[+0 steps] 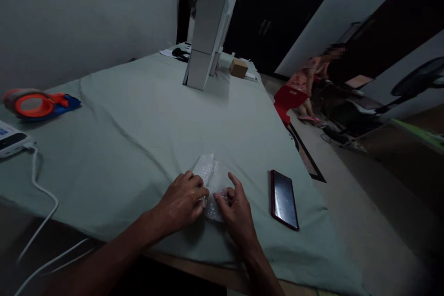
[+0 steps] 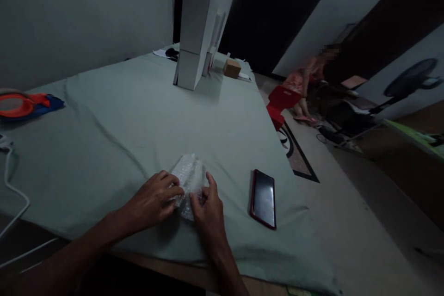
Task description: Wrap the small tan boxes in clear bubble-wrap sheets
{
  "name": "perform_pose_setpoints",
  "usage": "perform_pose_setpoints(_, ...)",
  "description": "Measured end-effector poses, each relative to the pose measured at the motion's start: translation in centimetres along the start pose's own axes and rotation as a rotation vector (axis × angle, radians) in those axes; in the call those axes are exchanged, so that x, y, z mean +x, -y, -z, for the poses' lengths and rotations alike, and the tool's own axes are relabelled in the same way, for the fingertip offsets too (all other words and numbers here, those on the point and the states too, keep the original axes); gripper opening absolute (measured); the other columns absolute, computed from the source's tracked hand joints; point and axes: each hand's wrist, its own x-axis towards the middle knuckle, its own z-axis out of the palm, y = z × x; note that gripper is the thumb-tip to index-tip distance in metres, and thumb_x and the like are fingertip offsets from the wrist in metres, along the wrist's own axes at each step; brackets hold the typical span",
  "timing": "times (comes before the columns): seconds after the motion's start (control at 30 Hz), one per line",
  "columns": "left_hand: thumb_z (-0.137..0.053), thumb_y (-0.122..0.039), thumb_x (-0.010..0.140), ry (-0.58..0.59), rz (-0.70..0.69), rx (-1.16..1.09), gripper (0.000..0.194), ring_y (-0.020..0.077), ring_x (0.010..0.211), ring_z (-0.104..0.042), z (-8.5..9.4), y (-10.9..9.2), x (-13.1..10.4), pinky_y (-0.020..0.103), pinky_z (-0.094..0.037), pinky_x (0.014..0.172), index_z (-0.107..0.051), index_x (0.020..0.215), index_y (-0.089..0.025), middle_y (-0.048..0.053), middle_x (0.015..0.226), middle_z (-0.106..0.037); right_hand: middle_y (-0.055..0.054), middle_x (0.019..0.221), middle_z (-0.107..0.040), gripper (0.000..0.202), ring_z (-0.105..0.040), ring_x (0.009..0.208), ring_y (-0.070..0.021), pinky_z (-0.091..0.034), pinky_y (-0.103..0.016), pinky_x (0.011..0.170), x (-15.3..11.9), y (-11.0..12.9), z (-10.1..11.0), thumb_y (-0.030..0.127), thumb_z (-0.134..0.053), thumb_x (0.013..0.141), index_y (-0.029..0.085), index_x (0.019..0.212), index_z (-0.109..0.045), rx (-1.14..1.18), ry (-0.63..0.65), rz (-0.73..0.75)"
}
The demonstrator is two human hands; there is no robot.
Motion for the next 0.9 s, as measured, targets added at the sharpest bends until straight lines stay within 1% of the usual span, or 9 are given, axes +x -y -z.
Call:
perform_pose_setpoints(0.17,-0.057,-0.008,0.077,0.005,-0.01,0.024,0.026,0.0253,0.095,-0.05,0.1,0.0,0.2,0.04,-0.046,0.085,-0.067,0.096,-0.021,0.006,0.099,-0.062,0.004,0.069,-0.056,0.068,-0.053,0.057,-0.0127,-0.04,-0.023,0.052,0.2,0.6,-0.9,0.036,-0.06,0.081,0.011,0.138,-0.034,0.306,0.041,-0.102)
perform_pose_setpoints(0.27,-0.055,-0.006,0.075,-0.003,-0.007,-0.001,0.028,0.0256,0.094,-0.05,-0.1,0.0,0.1,0.041,-0.046,0.085,-0.064,0.099,-0.019,0.007,0.097,-0.062,0.002,0.072,-0.061,0.073,-0.055,0.058,-0.0129,-0.042,-0.023,0.052,0.4,1.1,-1.5,0.037,-0.065,0.078,0.012,0.138,-0.033,0.479,0.06,-0.186)
perform_pose_setpoints(0.4,-0.055,-0.007,0.073,-0.082,0.012,-0.109,0.05,0.0257,0.099,-0.05,-0.9,0.4,-0.1,0.042,-0.046,0.091,-0.05,0.122,-0.016,0.008,0.105,-0.061,-0.002,0.079,-0.065,0.071,-0.06,0.063,-0.0147,-0.047,-0.025,0.056,0.4,2.0,-1.8,0.036,-0.069,0.074,0.012,0.134,-0.039,0.578,0.041,-0.266)
perform_pose_setpoints(0.47,-0.054,-0.007,0.074,-0.117,-0.001,-0.142,0.063,0.0257,0.101,-0.05,-1.5,0.7,-0.2,0.043,-0.044,0.094,-0.039,0.134,-0.016,0.009,0.111,-0.06,-0.003,0.083,-0.066,0.069,-0.058,0.059,-0.0135,-0.046,-0.024,0.051,0.3,2.3,-1.8,0.036,-0.069,0.075,0.013,0.134,-0.04,0.585,0.038,-0.277)
perform_pose_setpoints(0.53,-0.054,-0.007,0.073,-0.144,-0.008,-0.162,0.07,0.0259,0.104,-0.051,-2.0,1.0,-0.3,0.045,-0.043,0.097,-0.032,0.139,-0.018,0.009,0.115,-0.058,-0.006,0.09,-0.068,0.068,-0.058,0.058,-0.0131,-0.044,-0.023,0.047,0.0,2.5,-1.6,0.036,-0.066,0.078,0.013,0.136,-0.037,0.568,0.061,-0.275)
perform_pose_setpoints(0.6,-0.054,-0.008,0.075,-0.175,-0.007,-0.188,0.07,0.0262,0.107,-0.051,-2.4,1.2,-0.4,0.047,-0.04,0.1,-0.03,0.141,-0.018,0.01,0.119,-0.057,-0.01,0.099,-0.068,0.065,-0.061,0.064,-0.014,-0.045,-0.024,0.049,-0.4,2.4,-1.4,0.034,-0.062,0.081,0.013,0.137,-0.035,0.535,0.11,-0.235)
perform_pose_setpoints(0.73,-0.053,-0.009,0.078,-0.252,0.011,-0.286,0.066,0.0264,0.115,-0.048,-2.9,1.3,-0.9,0.048,-0.039,0.103,-0.033,0.139,-0.019,0.012,0.126,-0.054,-0.012,0.111,-0.066,0.057,-0.062,0.073,-0.0138,-0.05,-0.028,0.065,-1.0,1.6,-1.1,0.028,-0.059,0.083,0.017,0.136,-0.041,0.384,0.199,-0.034)
perform_pose_setpoints(0.83,-0.053,-0.008,0.074,-0.293,0.06,-0.41,0.067,0.026,0.117,-0.048,-2.8,1.2,-1.3,0.047,-0.041,0.102,-0.037,0.138,-0.02,0.011,0.126,-0.053,-0.011,0.114,-0.064,0.059,-0.059,0.07,-0.0124,-0.05,-0.026,0.063,-1.1,1.0,-1.2,0.023,-0.058,0.083,0.019,0.139,-0.04,0.188,0.213,0.107)
perform_pose_setpoints(0.9,-0.053,-0.008,0.072,-0.298,0.119,-0.502,0.066,0.0248,0.112,-0.051,-2.5,1.2,-1.5,0.045,-0.045,0.098,-0.04,0.136,-0.02,0.01,0.123,-0.055,-0.01,0.115,-0.064,0.062,-0.058,0.068,-0.0119,-0.049,-0.025,0.062,-1.0,0.8,-1.4,0.02,-0.056,0.084,0.02,0.142,-0.036,0.077,0.219,0.184)
